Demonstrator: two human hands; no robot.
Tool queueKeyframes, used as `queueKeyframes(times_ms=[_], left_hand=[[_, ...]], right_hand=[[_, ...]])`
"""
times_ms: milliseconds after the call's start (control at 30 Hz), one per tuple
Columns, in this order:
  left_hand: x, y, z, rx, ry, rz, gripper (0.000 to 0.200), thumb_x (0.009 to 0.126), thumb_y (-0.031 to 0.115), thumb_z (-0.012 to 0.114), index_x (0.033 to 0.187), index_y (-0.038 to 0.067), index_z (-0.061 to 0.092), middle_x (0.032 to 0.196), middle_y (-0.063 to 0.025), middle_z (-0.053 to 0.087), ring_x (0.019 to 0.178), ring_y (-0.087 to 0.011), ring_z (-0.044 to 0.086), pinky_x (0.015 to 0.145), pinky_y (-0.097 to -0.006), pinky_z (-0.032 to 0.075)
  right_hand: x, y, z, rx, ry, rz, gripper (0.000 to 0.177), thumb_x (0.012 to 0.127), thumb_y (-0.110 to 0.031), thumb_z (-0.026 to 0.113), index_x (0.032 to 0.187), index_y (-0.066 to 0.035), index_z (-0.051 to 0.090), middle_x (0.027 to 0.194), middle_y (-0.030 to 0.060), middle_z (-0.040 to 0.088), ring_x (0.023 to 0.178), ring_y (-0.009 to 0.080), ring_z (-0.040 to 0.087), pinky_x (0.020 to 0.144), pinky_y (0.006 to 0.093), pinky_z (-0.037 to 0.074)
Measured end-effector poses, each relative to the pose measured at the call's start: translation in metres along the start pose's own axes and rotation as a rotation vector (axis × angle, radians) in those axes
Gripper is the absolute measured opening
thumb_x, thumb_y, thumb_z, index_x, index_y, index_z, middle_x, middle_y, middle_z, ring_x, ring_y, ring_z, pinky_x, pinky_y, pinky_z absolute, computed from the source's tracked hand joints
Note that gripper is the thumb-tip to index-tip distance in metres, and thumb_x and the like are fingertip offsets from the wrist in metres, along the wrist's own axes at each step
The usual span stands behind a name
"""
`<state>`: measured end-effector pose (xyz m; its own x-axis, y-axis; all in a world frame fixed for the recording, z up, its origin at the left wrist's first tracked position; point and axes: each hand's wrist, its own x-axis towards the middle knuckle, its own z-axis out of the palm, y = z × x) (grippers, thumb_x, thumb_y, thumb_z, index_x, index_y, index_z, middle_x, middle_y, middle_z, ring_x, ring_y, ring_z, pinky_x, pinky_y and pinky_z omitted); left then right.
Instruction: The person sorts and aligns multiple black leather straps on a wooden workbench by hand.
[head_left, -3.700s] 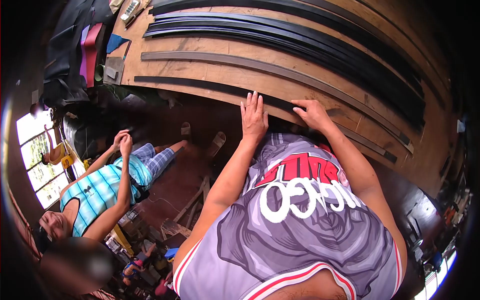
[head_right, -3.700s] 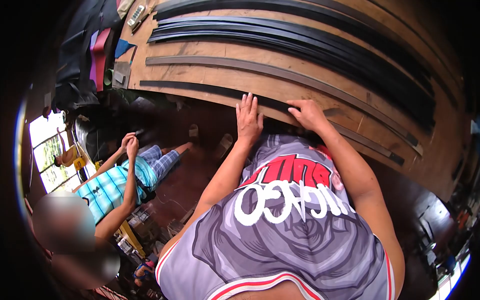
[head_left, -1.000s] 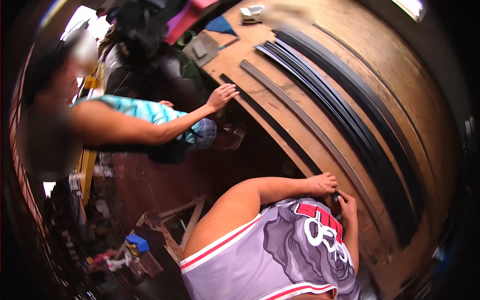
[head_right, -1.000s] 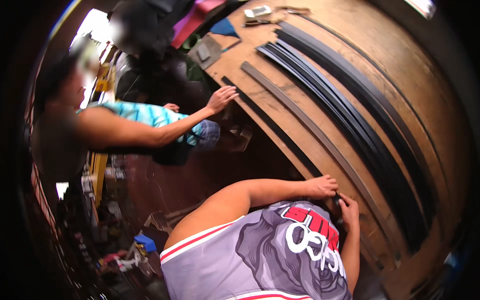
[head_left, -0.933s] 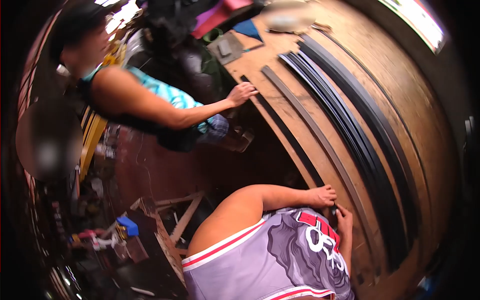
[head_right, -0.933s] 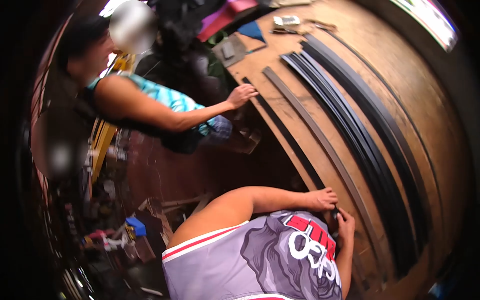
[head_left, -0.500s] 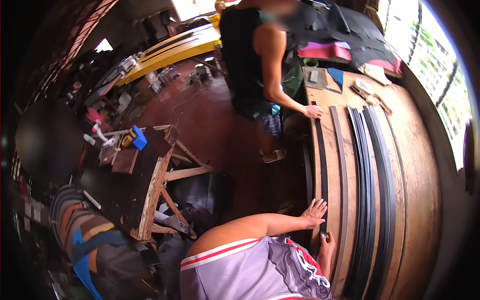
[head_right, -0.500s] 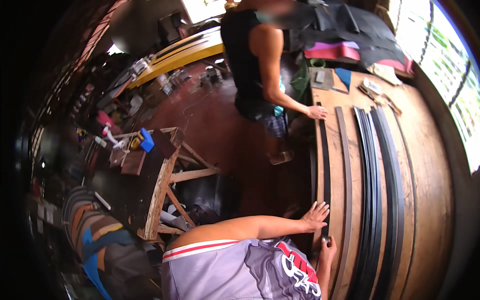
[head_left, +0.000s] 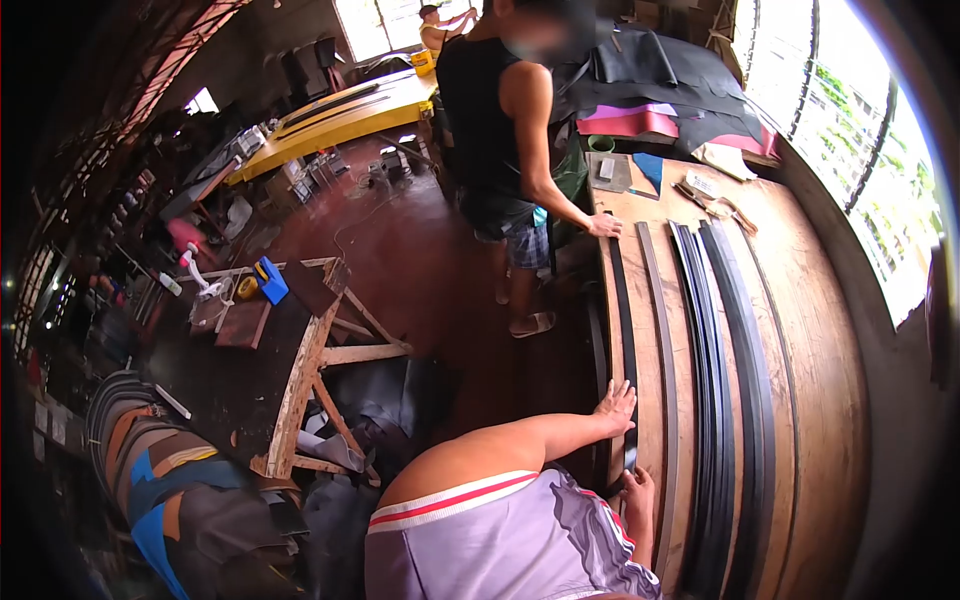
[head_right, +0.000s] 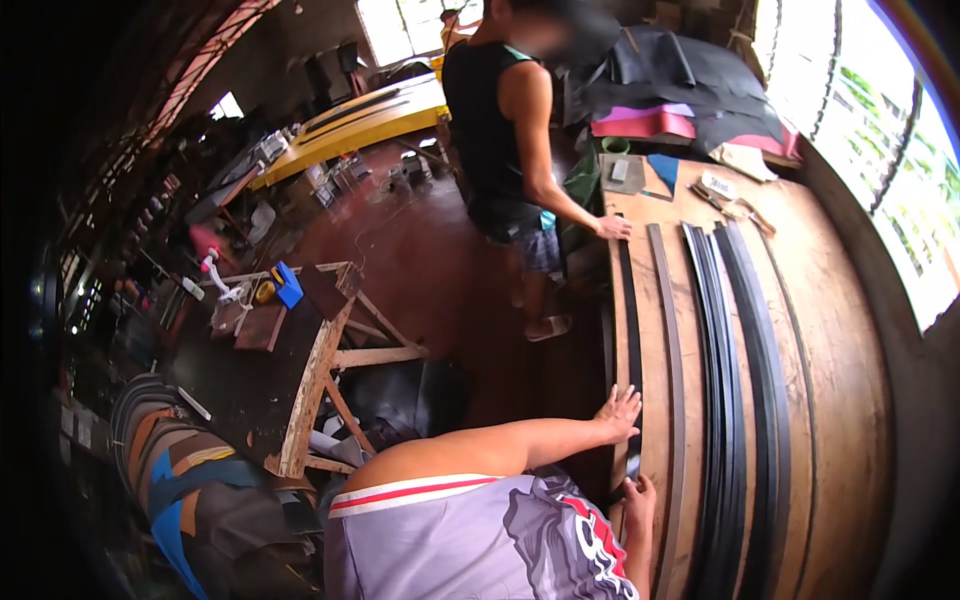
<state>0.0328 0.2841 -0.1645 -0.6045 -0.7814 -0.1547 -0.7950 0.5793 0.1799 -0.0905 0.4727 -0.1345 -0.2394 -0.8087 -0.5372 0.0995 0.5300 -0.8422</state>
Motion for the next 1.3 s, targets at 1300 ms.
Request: queueKeyframes(times_ms=[1300], left_hand=[[0.005,-0.009,0.023,0.076,0.059,0.004,0.080,0.094,0.059,0.052,0.151,0.005,0.038,0.160,-0.0129,0.031,0.149,-0.0327,0.024,0.117,-0.0606,0.021]], right_hand=[[-0.056,0.043,-0.036,-0.184,0.090,-0.180,0.045,0.093,-0.008,0.063,0.137,-0.004,0.056,0.092,0.0062,0.065,0.083,0.0109,0.059,0.072,0.0270,0.049]])
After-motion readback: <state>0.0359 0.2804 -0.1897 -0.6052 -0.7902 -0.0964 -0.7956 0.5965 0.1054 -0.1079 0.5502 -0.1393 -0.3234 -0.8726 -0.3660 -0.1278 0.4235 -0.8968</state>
